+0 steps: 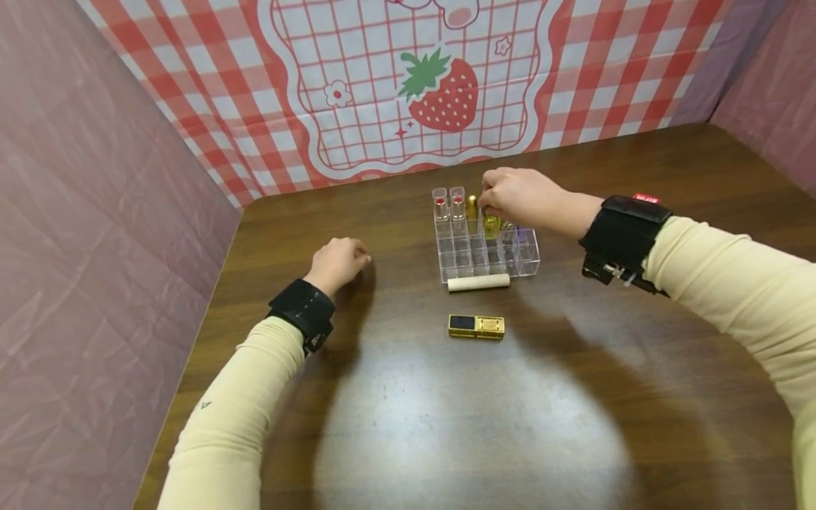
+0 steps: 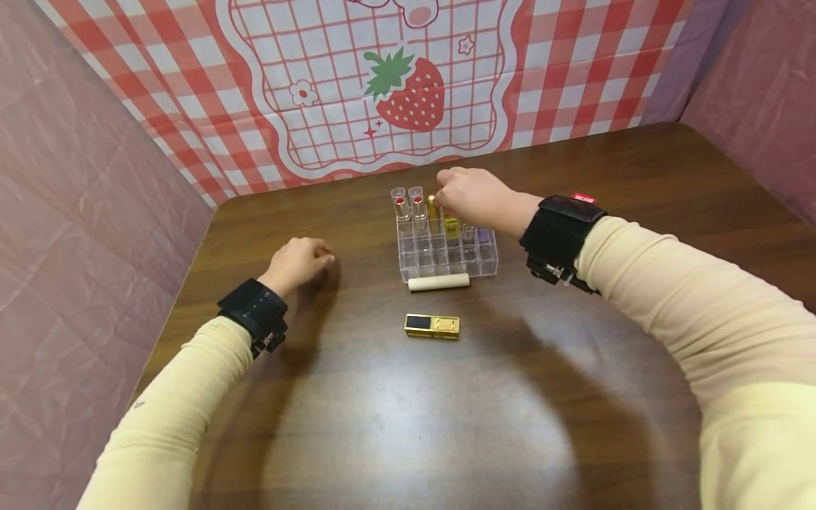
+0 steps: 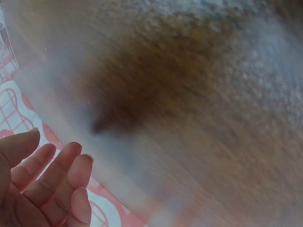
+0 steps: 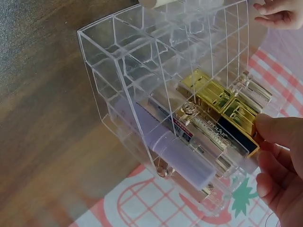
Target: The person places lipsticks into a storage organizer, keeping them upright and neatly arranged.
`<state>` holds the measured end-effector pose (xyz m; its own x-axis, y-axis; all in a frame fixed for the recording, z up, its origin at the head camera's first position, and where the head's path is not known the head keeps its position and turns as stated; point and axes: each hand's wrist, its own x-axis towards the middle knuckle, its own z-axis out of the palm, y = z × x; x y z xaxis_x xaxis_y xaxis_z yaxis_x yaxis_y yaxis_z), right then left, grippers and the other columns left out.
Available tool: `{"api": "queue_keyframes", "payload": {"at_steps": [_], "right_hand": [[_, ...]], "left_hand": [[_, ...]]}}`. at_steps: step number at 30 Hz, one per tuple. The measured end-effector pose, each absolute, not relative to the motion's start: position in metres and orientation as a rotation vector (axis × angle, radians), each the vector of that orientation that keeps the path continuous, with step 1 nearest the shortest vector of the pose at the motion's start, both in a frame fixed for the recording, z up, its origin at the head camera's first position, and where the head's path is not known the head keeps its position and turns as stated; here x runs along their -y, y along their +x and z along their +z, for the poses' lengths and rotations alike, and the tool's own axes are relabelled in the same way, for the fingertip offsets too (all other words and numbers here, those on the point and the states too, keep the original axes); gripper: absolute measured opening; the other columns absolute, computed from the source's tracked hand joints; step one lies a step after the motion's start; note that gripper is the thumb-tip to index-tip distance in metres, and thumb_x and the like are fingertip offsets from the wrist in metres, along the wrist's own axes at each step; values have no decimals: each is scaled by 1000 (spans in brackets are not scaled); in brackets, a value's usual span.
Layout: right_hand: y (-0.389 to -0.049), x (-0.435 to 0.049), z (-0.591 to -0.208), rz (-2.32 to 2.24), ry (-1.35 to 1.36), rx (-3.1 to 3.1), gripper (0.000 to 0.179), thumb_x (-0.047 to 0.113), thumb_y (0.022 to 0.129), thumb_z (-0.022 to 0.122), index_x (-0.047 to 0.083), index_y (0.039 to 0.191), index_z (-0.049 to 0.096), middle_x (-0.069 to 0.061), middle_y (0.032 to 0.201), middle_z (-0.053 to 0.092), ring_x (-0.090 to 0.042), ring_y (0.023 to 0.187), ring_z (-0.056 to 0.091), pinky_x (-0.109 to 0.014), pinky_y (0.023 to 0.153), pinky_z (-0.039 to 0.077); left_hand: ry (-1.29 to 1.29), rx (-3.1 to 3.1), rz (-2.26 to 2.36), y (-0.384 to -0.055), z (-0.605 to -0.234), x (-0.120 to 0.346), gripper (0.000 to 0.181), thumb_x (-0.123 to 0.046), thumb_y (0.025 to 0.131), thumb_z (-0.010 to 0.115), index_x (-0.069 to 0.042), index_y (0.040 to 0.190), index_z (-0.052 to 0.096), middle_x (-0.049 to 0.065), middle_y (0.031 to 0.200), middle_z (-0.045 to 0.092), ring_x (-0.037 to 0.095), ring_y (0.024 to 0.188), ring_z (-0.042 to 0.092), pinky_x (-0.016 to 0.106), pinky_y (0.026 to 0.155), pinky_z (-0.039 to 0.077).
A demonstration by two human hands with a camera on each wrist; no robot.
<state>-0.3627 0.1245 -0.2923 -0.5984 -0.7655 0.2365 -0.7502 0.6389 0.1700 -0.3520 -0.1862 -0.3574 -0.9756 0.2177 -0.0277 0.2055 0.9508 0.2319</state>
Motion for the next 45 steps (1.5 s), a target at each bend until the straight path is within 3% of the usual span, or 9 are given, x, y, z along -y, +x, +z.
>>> {"api": "queue_keyframes", "payload": {"at_steps": [8, 25, 34, 39, 45], "right_hand": [[-357, -125, -292, -25, 1238, 2483, 4, -2, 76, 69, -1, 79, 70, -9, 71, 51, -23, 68, 54, -34, 57, 47], [-354, -124, -293, 7, 1273, 2423, 5, -7, 75, 67, -2, 76, 69, -9, 69, 48, -22, 66, 51, -34, 58, 46], [-343, -138, -273, 131, 1174, 2669, 19, -1, 83, 62, -5, 101, 66, -15, 86, 57, -26, 76, 56, -38, 65, 47], [-332, -145, -250, 200, 1131, 2612, 19, 0, 84, 60, -5, 101, 66, -16, 86, 59, -24, 70, 56, -36, 59, 45], [-313, -145, -231, 238, 1129, 2559, 17, 0, 83, 61, -4, 99, 66, -14, 86, 61, -22, 69, 56, -37, 61, 46]], "left_hand": [[322, -3052, 358, -350, -352, 187, 27, -25, 88, 58, -10, 109, 66, 7, 101, 68, 26, 96, 62, 44, 78, 48], [323, -3062, 367, -340, -348, 182, 27, -26, 88, 59, -11, 109, 67, 6, 101, 68, 25, 96, 63, 44, 78, 49], [357, -3063, 378, -335, -344, 176, 26, -24, 89, 58, -10, 109, 67, 6, 101, 68, 25, 96, 63, 43, 79, 49], [352, -3063, 372, -333, -340, 176, 26, -24, 89, 57, -10, 109, 67, 7, 101, 68, 25, 96, 63, 43, 79, 49], [343, -3056, 375, -330, -338, 176, 26, -24, 89, 57, -10, 109, 66, 6, 101, 68, 24, 95, 63, 43, 79, 49]]}}
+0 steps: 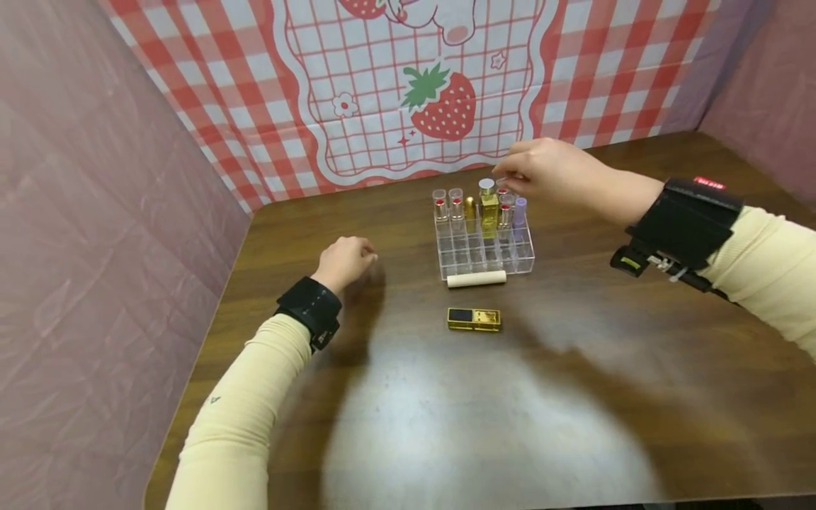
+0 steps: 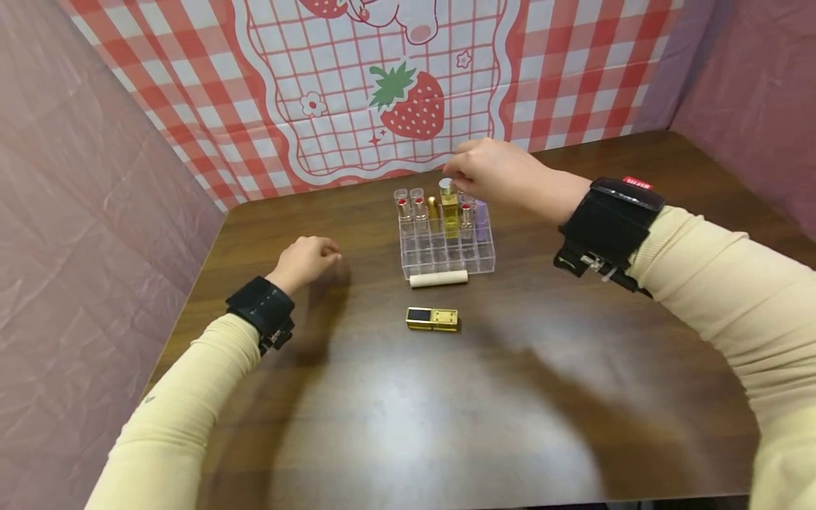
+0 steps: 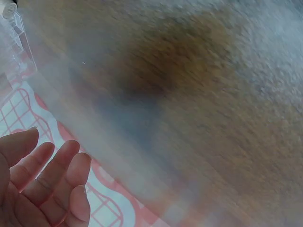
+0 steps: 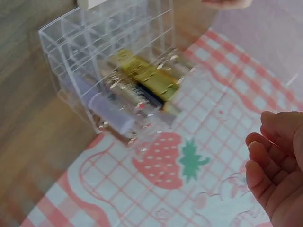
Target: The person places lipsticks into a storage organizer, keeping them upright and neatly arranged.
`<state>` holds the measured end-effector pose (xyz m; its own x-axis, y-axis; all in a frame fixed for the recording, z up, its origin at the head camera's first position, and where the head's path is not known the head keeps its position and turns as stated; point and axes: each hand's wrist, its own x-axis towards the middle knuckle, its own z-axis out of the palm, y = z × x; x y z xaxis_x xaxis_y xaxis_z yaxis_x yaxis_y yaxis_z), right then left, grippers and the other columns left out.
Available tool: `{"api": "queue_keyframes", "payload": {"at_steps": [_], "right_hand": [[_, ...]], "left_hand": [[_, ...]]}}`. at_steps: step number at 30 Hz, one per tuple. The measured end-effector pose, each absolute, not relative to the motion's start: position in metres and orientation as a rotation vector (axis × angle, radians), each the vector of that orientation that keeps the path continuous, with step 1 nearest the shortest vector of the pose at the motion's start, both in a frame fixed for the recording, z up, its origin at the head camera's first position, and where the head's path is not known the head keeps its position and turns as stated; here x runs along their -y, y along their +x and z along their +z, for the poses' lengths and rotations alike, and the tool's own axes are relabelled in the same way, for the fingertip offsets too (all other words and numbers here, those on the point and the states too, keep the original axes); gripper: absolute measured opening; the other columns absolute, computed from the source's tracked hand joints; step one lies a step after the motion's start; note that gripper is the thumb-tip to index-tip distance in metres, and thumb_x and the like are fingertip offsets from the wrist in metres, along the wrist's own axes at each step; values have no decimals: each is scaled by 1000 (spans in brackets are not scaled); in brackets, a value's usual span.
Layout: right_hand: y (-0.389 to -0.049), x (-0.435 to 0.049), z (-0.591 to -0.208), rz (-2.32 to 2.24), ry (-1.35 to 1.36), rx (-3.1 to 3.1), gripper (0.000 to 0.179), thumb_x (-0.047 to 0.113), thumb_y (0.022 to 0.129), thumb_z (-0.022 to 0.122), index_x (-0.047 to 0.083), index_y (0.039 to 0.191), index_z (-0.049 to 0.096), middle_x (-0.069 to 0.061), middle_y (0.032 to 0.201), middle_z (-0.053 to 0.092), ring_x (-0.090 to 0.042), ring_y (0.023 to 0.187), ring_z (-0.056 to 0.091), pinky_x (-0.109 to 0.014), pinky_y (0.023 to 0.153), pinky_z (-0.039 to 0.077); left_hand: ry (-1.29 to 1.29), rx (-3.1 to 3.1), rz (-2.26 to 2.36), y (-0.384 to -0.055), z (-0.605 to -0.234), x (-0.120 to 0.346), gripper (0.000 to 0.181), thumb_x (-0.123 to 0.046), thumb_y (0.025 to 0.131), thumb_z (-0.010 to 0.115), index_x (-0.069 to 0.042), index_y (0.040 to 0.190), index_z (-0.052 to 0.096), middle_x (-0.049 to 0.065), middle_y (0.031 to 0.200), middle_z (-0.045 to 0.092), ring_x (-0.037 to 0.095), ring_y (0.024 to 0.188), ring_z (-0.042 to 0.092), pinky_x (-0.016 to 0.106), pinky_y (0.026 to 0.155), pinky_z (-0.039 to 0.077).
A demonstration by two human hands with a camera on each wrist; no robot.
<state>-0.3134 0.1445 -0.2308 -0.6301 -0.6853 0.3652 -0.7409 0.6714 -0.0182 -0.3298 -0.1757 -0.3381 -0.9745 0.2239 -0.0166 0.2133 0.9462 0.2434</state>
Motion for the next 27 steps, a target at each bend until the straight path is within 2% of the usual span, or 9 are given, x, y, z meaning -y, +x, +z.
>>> {"api": "queue_keyframes", "payload": {"at_steps": [10, 21, 27], "right_hand": [[-278, -138, -225, 218, 1176, 2486, 17, -1, 78, 67, -3, 95, 67, -11, 81, 61, -21, 69, 58, -37, 60, 49], [-255, -147, -230, 261, 1243, 2396, 18, -3, 74, 70, -3, 91, 68, -11, 83, 64, -22, 73, 61, -38, 64, 50], [-246, -154, -236, 250, 1275, 2359, 19, -4, 73, 70, -2, 91, 68, -9, 80, 62, -18, 69, 57, -36, 60, 48]], "left_hand": [[345, -3064, 353, -323, -335, 173, 27, -25, 89, 57, -11, 110, 66, 6, 103, 68, 26, 96, 62, 44, 79, 48], [395, -3062, 374, -314, -336, 171, 26, -24, 89, 58, -9, 108, 67, 8, 102, 68, 24, 95, 63, 43, 79, 49], [506, -3043, 375, -307, -336, 164, 25, -23, 88, 60, -9, 106, 68, 7, 100, 68, 23, 94, 63, 41, 80, 48]]}}
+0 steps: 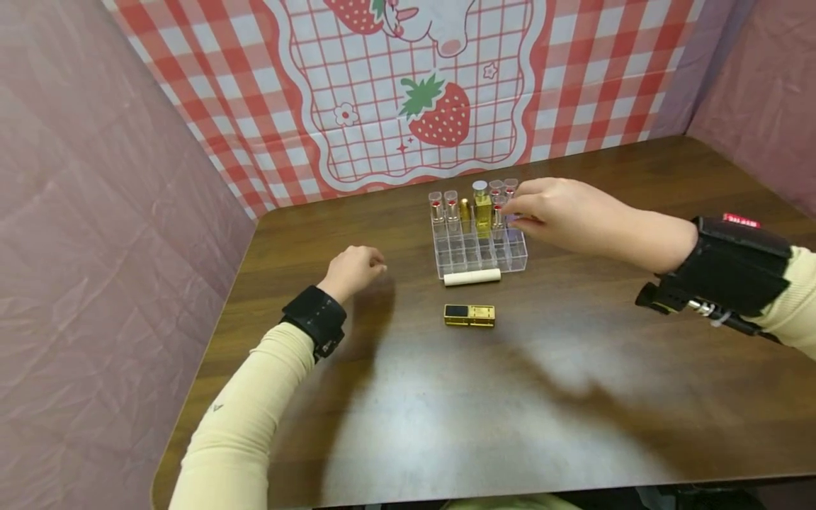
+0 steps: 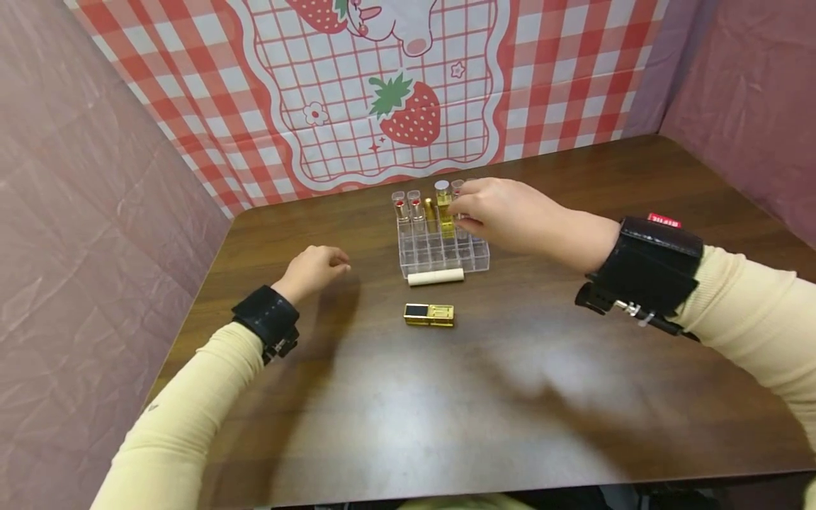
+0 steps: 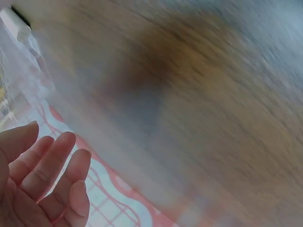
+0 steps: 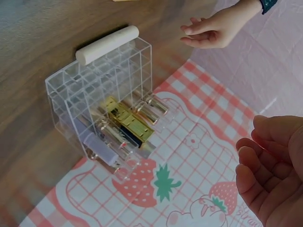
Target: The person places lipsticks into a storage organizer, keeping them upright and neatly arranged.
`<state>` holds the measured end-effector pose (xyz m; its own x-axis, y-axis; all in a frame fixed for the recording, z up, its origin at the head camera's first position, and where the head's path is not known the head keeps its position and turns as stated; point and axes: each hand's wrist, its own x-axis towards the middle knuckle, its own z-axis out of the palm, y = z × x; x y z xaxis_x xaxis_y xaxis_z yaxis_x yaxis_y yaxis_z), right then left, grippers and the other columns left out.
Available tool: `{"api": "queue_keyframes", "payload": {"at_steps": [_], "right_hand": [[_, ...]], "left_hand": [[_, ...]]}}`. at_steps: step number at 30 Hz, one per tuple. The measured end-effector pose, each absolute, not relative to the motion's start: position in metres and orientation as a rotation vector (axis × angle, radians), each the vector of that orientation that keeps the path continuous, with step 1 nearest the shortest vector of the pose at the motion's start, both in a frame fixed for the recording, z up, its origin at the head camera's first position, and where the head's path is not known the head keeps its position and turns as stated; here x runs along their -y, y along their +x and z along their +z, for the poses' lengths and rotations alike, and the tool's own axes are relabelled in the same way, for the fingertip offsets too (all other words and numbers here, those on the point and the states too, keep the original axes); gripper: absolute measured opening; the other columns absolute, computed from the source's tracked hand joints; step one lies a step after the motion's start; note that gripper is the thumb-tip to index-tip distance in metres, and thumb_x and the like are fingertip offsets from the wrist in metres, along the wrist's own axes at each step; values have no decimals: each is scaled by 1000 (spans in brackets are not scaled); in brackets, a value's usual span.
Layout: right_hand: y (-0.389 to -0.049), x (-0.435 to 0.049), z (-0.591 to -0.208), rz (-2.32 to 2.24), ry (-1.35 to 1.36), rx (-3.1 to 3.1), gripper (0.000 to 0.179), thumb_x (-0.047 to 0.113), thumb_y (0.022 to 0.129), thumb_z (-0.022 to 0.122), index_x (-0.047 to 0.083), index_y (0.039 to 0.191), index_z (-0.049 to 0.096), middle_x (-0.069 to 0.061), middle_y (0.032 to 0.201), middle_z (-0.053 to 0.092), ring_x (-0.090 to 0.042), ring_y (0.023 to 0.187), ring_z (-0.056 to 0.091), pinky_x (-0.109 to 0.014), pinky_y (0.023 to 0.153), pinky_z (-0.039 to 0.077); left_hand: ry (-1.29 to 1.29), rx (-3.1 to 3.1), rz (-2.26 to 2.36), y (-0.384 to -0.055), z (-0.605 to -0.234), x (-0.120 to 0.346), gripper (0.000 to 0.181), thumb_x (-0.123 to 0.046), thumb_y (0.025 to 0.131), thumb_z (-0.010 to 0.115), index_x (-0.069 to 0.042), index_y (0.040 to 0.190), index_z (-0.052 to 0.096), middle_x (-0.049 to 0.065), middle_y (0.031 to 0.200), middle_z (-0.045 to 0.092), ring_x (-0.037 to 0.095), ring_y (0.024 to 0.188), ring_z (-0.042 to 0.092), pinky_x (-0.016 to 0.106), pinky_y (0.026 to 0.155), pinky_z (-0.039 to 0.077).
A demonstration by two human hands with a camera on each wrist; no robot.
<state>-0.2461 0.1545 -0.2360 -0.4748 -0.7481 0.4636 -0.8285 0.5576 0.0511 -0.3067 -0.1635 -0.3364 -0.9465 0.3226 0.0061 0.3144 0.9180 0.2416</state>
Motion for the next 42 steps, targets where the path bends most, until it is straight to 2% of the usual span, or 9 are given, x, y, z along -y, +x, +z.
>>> {"api": "queue_keyframes", "payload": {"at_steps": [10, 18, 26, 33, 37, 42], "right_hand": [[-239, -170, -248, 242, 1275, 2264, 20, -3, 68, 74, 0, 87, 68, -7, 76, 60, -19, 68, 57, -37, 59, 48], [-237, -180, -278, 258, 1288, 2248, 22, -3, 63, 76, 1, 83, 67, -5, 73, 58, -15, 65, 55, -33, 55, 47], [-235, -189, -303, 290, 1243, 2374, 18, 0, 68, 75, 2, 84, 68, -2, 73, 57, -12, 64, 55, -30, 55, 47], [-237, -198, -320, 295, 1199, 2552, 14, 1, 73, 72, 2, 86, 69, -3, 77, 60, -15, 67, 59, -31, 57, 49], [-236, -203, -329, 273, 1163, 2659, 12, 2, 75, 71, 1, 87, 69, -4, 78, 61, -16, 69, 61, -31, 58, 50], [-236, -208, -337, 281, 1125, 2723, 12, 3, 76, 71, 2, 88, 69, -3, 78, 60, -16, 70, 61, -31, 59, 50]], "left_hand": [[665, -2950, 457, -290, -338, 137, 27, -24, 88, 60, -9, 111, 66, 5, 104, 68, 19, 95, 63, 37, 81, 48], [777, -2838, 491, -278, -340, 109, 28, -24, 88, 61, -10, 112, 65, 4, 100, 69, 16, 90, 64, 34, 80, 49], [972, -2659, 308, -272, -347, 90, 43, -37, 87, 61, -12, 122, 59, 1, 109, 66, 15, 103, 60, 32, 89, 45], [1014, -2666, 158, -266, -356, 80, 52, -45, 83, 62, -15, 125, 56, 1, 116, 62, 14, 102, 58, 32, 85, 46], [1040, -2683, 90, -266, -360, 77, 50, -43, 83, 63, -15, 125, 56, 2, 120, 60, 15, 102, 57, 33, 84, 46], [1079, -2707, 89, -267, -363, 75, 35, -36, 83, 66, -15, 111, 64, 1, 104, 63, 14, 89, 57, 31, 76, 47]]}}
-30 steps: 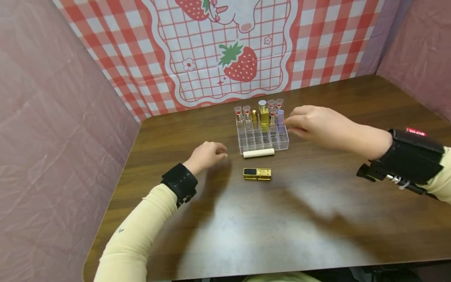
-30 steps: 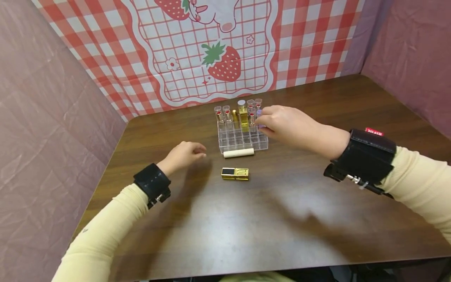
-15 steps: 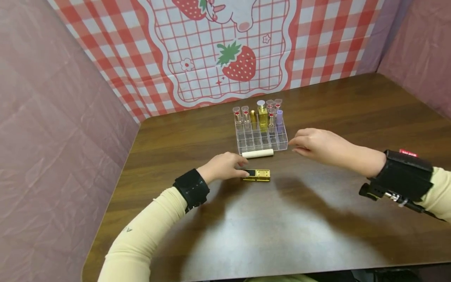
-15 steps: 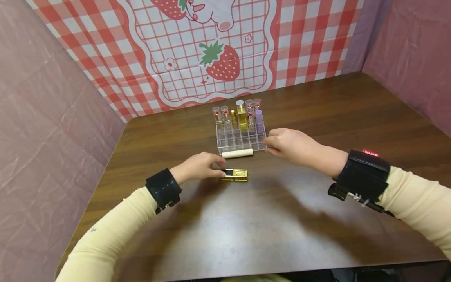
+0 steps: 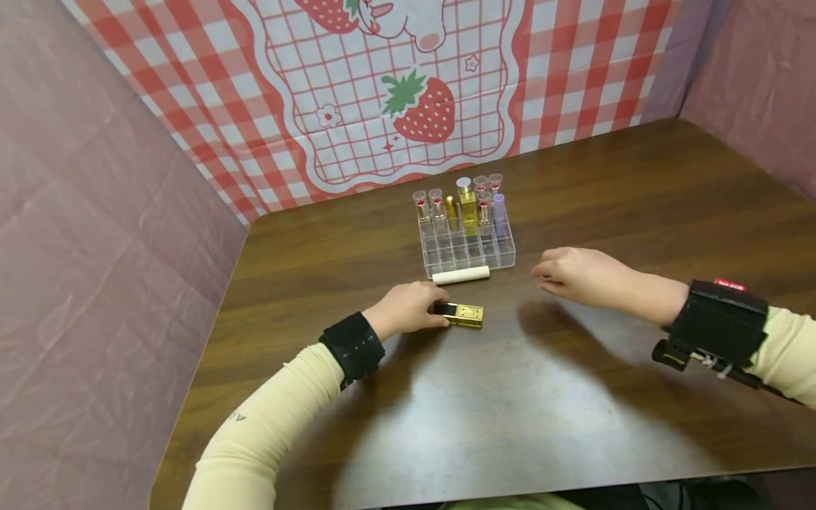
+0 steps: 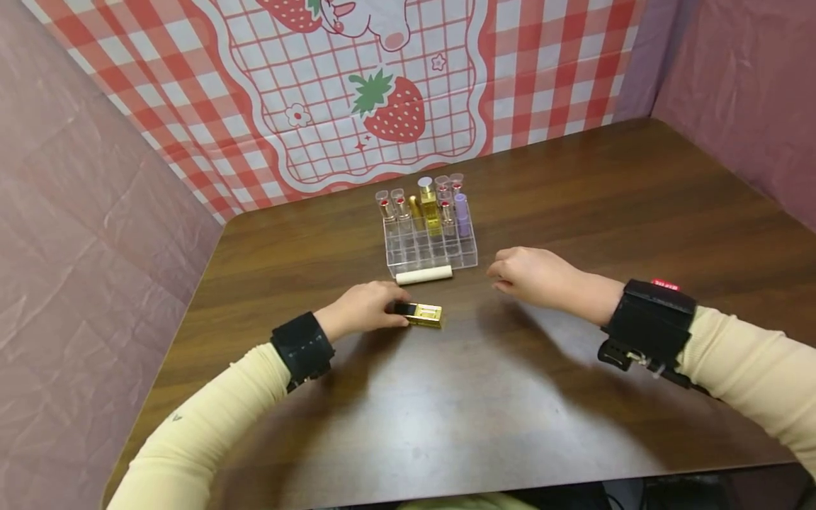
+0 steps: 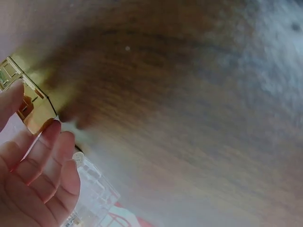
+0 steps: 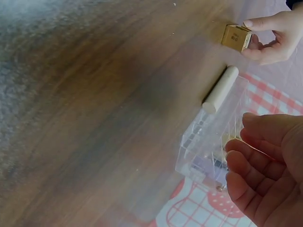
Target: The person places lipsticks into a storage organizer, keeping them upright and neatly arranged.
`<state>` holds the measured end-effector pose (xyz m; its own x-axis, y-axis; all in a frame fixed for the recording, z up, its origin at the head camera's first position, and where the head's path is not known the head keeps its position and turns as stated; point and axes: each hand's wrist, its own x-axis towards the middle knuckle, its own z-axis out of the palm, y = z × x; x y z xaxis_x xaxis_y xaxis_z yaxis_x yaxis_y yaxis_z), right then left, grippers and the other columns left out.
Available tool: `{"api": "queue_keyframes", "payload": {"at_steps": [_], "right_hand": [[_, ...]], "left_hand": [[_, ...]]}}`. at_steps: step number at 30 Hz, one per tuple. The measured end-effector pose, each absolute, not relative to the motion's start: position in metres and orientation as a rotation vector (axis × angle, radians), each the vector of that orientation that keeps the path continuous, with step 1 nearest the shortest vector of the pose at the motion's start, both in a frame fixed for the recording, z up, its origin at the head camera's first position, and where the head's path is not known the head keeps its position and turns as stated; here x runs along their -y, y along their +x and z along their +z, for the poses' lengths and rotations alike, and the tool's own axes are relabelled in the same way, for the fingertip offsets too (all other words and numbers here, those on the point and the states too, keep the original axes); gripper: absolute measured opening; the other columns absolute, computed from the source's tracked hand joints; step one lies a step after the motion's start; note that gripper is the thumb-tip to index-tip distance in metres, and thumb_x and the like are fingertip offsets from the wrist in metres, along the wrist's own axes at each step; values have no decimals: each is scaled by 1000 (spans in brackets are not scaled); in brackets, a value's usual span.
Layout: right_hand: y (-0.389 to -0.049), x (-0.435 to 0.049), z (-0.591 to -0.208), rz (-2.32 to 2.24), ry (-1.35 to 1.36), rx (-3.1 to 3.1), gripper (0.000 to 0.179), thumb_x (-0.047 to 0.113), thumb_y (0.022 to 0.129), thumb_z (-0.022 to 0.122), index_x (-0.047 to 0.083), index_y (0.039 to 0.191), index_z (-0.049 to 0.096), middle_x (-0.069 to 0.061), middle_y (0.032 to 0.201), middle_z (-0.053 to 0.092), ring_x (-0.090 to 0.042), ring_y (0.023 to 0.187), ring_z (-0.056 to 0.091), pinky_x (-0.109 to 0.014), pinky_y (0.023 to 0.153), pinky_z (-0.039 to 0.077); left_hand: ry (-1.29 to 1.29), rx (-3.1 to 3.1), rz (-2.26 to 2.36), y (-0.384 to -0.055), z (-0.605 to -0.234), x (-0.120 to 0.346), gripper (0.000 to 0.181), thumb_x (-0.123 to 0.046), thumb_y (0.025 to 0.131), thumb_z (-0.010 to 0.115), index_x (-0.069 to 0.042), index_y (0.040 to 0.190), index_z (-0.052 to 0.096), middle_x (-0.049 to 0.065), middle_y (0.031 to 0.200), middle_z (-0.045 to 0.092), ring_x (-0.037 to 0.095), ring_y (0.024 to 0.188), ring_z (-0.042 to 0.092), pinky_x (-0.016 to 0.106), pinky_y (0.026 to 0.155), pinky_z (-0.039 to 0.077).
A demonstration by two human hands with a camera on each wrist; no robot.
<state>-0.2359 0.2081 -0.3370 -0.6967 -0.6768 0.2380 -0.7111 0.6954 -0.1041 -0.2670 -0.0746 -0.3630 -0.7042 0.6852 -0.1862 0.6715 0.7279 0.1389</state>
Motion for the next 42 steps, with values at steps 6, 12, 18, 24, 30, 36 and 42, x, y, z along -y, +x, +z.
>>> {"api": "queue_keyframes", "payload": {"at_steps": [6, 12, 18, 24, 30, 36, 42], "right_hand": [[-236, -212, -341, 298, 1100, 2762, 13, 4, 77, 70, 2, 89, 69, -3, 80, 61, -16, 71, 61, -32, 61, 51], [-235, -216, -343, 303, 1084, 2769, 12, 4, 77, 69, 2, 89, 69, -5, 82, 62, -18, 73, 62, -33, 63, 51], [-235, -220, -344, 304, 1083, 2761, 12, 4, 77, 69, 1, 89, 69, -6, 81, 62, -19, 73, 62, -34, 62, 51], [-237, -225, -347, 316, 1070, 2759, 14, 4, 77, 70, 1, 90, 69, -6, 81, 61, -19, 73, 62, -34, 62, 51], [-247, -231, -350, 305, 1059, 2740, 20, 5, 75, 71, -3, 93, 67, -9, 82, 59, -22, 73, 61, -36, 62, 51], [-270, -228, -337, 320, 1031, 2765, 22, 2, 76, 70, -6, 96, 66, -13, 84, 60, -25, 76, 61, -38, 64, 51], [-297, -213, -326, 381, 936, 2805, 22, 1, 79, 67, -8, 99, 65, -19, 91, 62, -30, 83, 62, -42, 71, 51]], "left_hand": [[1096, -2711, 86, -268, -364, 73, 27, -33, 82, 67, -14, 102, 67, 0, 96, 63, 13, 81, 55, 30, 71, 47], [1118, -2718, 82, -270, -360, 71, 26, -34, 83, 66, -16, 101, 68, -1, 96, 64, 12, 80, 55, 29, 68, 46], [1113, -2748, 73, -272, -347, 72, 26, -34, 84, 64, -16, 102, 68, -1, 92, 64, 12, 77, 54, 28, 65, 45], [1084, -2784, 115, -279, -322, 73, 22, -31, 85, 65, -15, 99, 69, -1, 92, 66, 12, 76, 57, 30, 65, 46], [1002, -2849, 198, -294, -291, 71, 21, -28, 85, 64, -11, 98, 68, 2, 89, 64, 13, 77, 56, 30, 68, 46], [961, -2888, 308, -309, -266, 61, 25, -21, 87, 63, -4, 106, 65, 9, 98, 62, 17, 89, 56, 30, 77, 46], [941, -2899, 276, -322, -255, 51, 28, -18, 87, 62, -3, 110, 64, 11, 101, 61, 19, 88, 55, 30, 74, 46]]}}
